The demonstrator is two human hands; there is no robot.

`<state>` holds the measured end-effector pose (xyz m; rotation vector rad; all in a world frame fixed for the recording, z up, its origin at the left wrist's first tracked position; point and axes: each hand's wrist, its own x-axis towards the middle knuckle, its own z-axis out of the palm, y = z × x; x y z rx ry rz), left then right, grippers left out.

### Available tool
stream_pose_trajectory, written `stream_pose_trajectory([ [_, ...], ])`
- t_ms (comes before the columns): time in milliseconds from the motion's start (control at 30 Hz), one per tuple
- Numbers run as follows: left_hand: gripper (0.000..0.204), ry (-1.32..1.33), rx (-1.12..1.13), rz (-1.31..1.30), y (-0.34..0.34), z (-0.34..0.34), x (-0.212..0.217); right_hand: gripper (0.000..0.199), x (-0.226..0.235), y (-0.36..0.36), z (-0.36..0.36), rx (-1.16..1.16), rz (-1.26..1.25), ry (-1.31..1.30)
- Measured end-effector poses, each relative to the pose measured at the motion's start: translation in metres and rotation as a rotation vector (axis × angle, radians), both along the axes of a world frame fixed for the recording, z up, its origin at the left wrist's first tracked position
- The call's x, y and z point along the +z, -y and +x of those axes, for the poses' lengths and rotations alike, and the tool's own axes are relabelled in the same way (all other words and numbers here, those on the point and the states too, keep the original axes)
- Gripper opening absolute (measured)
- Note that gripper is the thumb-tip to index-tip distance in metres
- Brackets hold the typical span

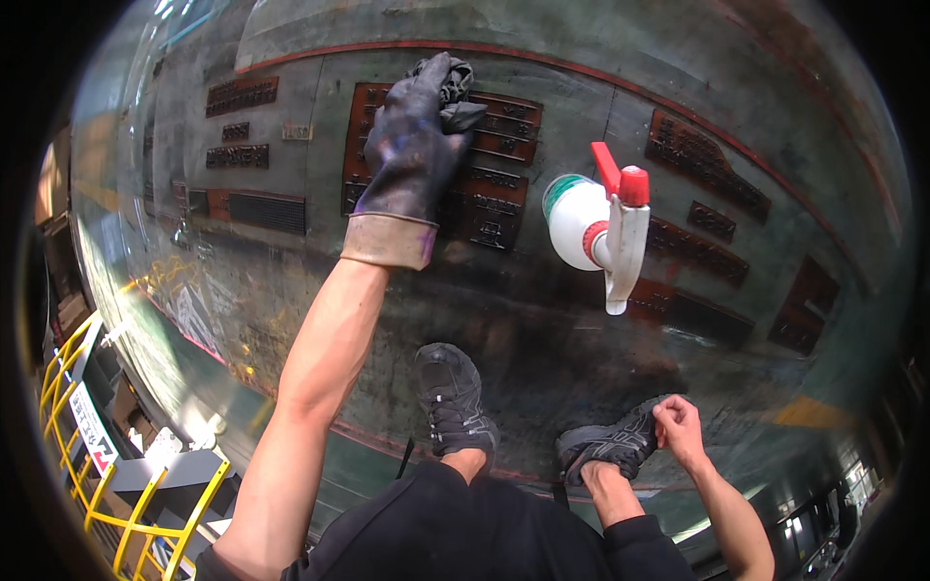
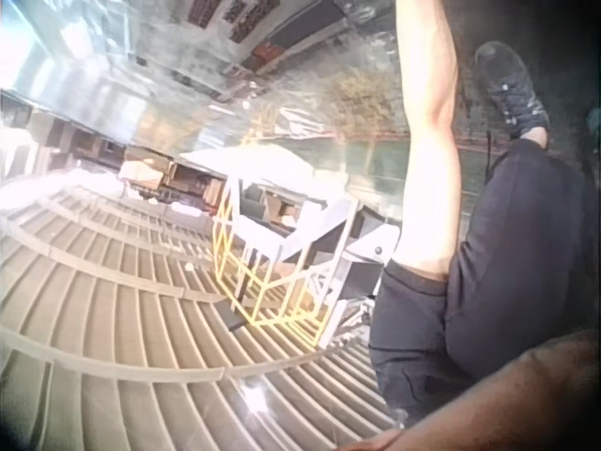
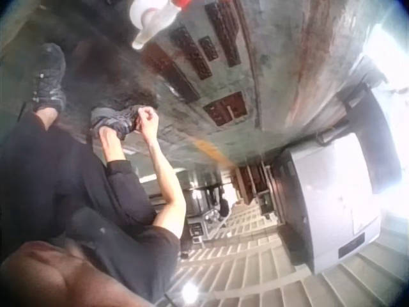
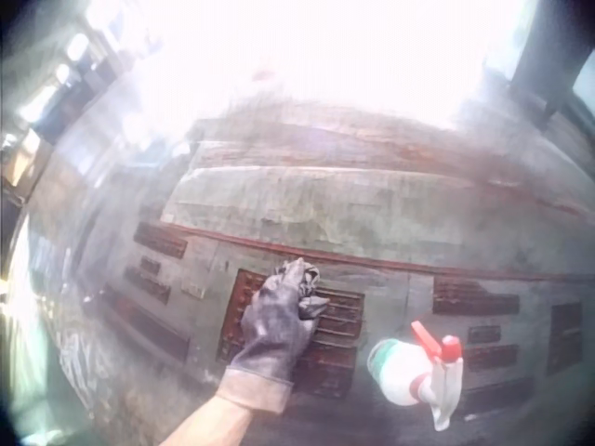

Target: The person sprays cleaning liquid from a bottle onto printing plates mounted on a large metal cylinder and wipes them with a cloth by hand.

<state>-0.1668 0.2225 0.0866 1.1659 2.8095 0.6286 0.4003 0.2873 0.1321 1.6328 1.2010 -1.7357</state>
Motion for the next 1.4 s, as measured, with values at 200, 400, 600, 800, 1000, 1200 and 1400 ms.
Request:
stream_pose_trajectory([
  [200,0.074,0.165,-0.153,-0.078,-0.003,0.022,0.004,0.018,-0.005,-0.005,0.001,-0.129,-0.049,-0.047],
  [400,0.05,0.058,-0.416,-0.07,-0.013,0.029,0.012,0.018,-0.003,-0.007,0.001,-0.131,-0.034,-0.022],
  [600,0.023,-0.038,-0.593,0.233,-0.041,0.004,-0.004,0.019,-0.01,-0.005,-0.005,-0.115,-0.024,-0.025],
  [800,0.015,-0.046,-0.803,-0.011,-0.001,0.0,0.017,0.018,0.0,-0.005,0.002,-0.155,-0.052,-0.047],
  [1000,0.013,-0.092,-0.684,-0.004,-0.038,-0.004,0.028,0.018,-0.005,-0.001,0.004,-0.142,0.001,-0.074],
  [1200,0.015,-0.149,-0.85,0.072,-0.017,0.006,0.006,0.022,-0.011,-0.005,0.013,-0.164,-0.11,-0.093],
  [1400,0.02,-0.09,-0.743,-0.046,-0.038,0.008,0.031,0.022,-0.004,-0.007,0.008,-0.1,-0.054,-0.11],
])
